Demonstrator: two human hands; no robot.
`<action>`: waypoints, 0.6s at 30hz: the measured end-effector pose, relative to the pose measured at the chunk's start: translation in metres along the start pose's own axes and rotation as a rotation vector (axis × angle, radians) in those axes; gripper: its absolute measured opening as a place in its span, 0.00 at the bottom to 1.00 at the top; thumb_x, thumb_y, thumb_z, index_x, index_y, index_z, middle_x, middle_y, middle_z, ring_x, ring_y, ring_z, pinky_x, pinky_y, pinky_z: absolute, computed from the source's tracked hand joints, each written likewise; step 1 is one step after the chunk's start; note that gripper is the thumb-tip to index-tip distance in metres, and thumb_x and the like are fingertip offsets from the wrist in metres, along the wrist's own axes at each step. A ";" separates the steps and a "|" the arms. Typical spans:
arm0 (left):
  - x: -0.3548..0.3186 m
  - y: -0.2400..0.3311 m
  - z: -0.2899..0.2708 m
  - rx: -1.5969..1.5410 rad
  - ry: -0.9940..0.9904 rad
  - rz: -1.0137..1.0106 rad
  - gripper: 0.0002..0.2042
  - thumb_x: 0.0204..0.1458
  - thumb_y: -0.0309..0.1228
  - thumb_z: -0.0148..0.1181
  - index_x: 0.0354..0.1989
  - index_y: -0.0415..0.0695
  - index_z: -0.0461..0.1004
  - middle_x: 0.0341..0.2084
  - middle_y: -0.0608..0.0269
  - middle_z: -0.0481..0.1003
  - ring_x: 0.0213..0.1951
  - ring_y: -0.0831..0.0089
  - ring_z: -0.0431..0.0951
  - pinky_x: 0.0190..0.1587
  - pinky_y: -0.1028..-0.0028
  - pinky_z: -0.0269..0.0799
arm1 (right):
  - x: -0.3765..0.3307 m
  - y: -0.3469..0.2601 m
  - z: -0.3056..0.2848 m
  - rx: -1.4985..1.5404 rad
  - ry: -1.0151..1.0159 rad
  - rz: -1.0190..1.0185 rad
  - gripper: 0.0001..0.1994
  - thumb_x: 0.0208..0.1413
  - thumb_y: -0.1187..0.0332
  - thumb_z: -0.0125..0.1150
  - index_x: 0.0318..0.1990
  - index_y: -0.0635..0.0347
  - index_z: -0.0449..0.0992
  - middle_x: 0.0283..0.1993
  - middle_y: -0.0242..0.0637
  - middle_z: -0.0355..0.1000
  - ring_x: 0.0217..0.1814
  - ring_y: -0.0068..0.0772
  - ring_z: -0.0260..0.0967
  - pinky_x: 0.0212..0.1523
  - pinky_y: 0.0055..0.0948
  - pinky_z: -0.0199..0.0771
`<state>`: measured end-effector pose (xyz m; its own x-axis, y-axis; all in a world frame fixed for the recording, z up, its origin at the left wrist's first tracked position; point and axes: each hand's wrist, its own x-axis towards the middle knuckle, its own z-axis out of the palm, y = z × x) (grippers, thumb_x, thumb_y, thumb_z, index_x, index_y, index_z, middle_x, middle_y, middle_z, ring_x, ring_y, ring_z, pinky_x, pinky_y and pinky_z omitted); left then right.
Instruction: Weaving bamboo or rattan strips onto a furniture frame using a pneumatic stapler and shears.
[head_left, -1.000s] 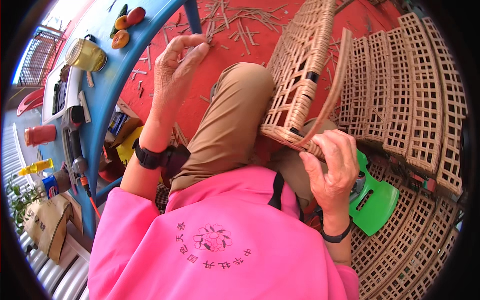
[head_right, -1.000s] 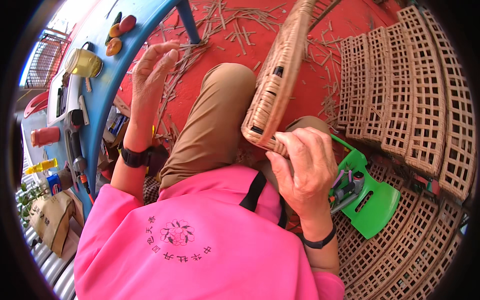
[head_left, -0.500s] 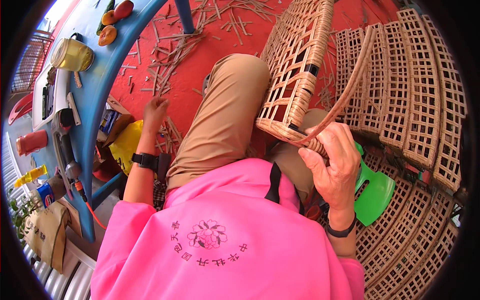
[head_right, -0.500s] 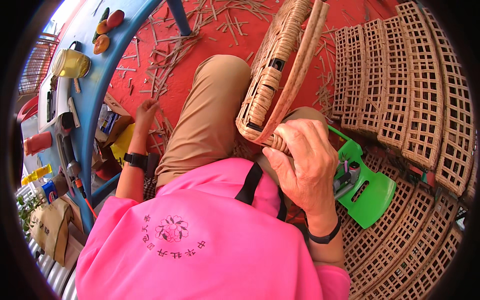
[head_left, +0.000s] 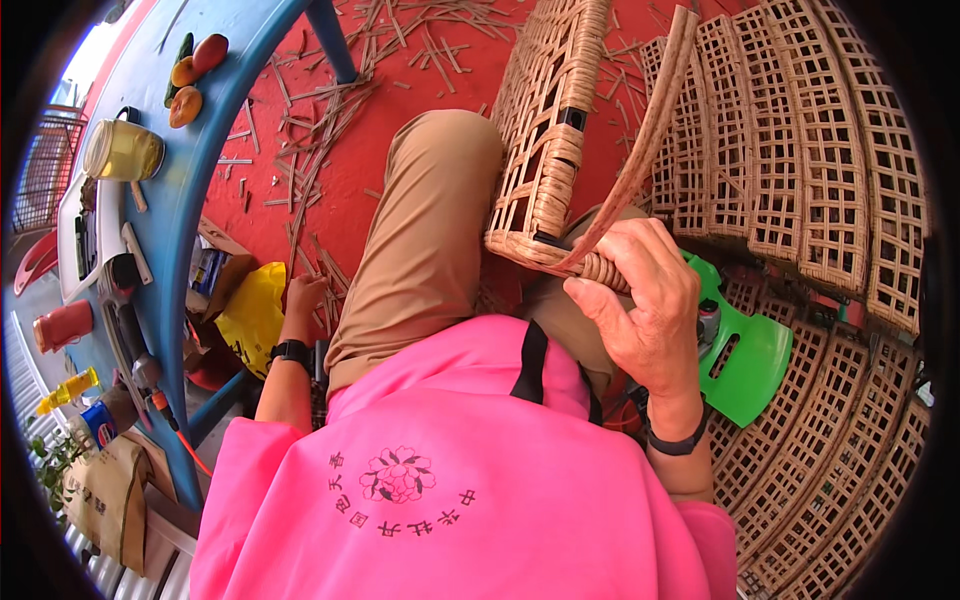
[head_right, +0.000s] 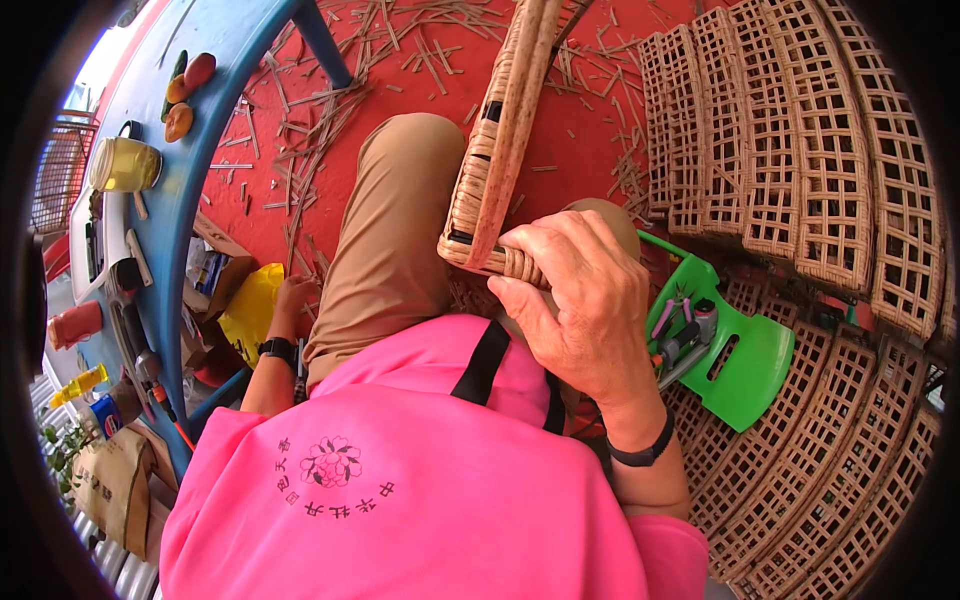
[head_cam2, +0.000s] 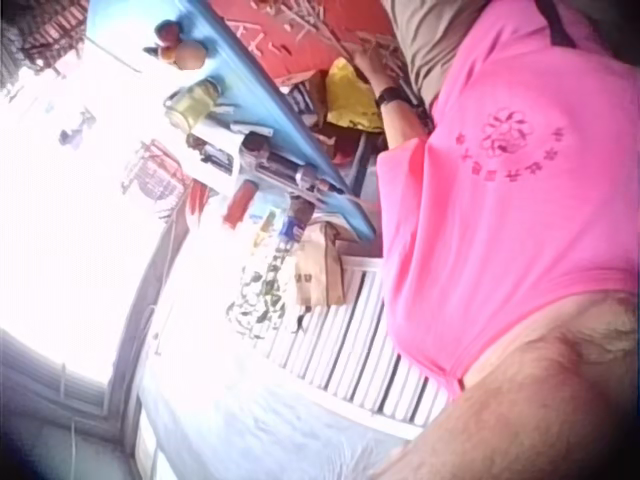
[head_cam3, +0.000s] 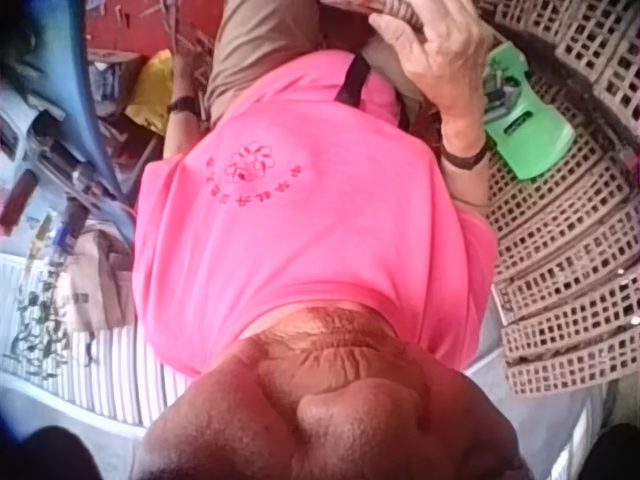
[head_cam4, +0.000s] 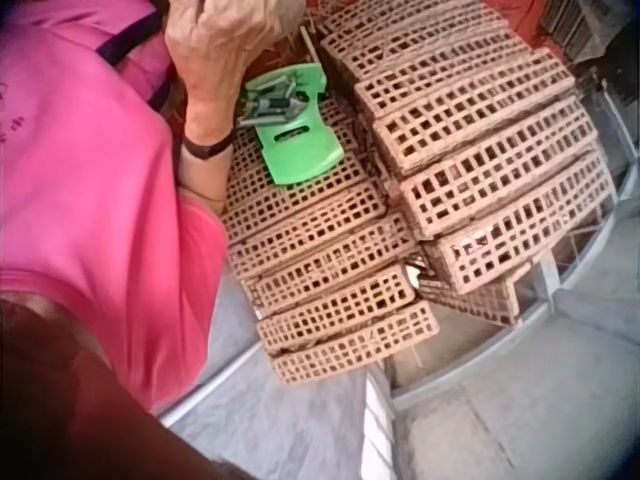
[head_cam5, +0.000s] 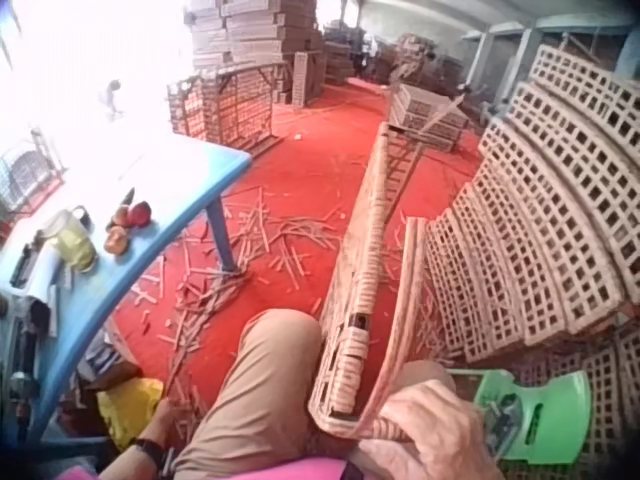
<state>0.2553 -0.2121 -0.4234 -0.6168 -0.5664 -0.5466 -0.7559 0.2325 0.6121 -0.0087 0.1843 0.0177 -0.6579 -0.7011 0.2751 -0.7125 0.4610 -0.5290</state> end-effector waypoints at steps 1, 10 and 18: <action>0.005 -0.016 0.002 -0.030 -0.032 -0.004 0.13 0.50 0.36 0.65 0.34 0.37 0.82 0.28 0.55 0.82 0.31 0.73 0.80 0.37 0.73 0.74 | 0.000 0.000 0.000 -0.003 0.002 -0.002 0.13 0.46 0.67 0.70 0.39 0.61 0.76 0.34 0.38 0.72 0.35 0.43 0.69 0.34 0.38 0.70; 0.013 -0.111 0.024 0.321 -0.054 0.282 0.13 0.47 0.39 0.65 0.32 0.40 0.82 0.24 0.54 0.80 0.29 0.64 0.82 0.35 0.67 0.76 | 0.000 0.000 0.002 0.011 0.017 0.007 0.14 0.48 0.65 0.70 0.36 0.64 0.74 0.32 0.41 0.71 0.34 0.44 0.69 0.35 0.35 0.70; 0.014 -0.101 0.031 0.072 -0.055 0.334 0.13 0.50 0.39 0.67 0.30 0.39 0.81 0.22 0.62 0.80 0.27 0.74 0.79 0.32 0.72 0.73 | 0.000 -0.001 0.000 0.019 -0.011 0.042 0.12 0.47 0.66 0.69 0.37 0.61 0.75 0.32 0.39 0.71 0.35 0.44 0.70 0.35 0.39 0.70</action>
<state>0.3161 -0.2191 -0.5103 -0.8425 -0.4062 -0.3538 -0.5222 0.4545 0.7216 -0.0079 0.1842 0.0175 -0.6847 -0.6869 0.2436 -0.6793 0.4802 -0.5550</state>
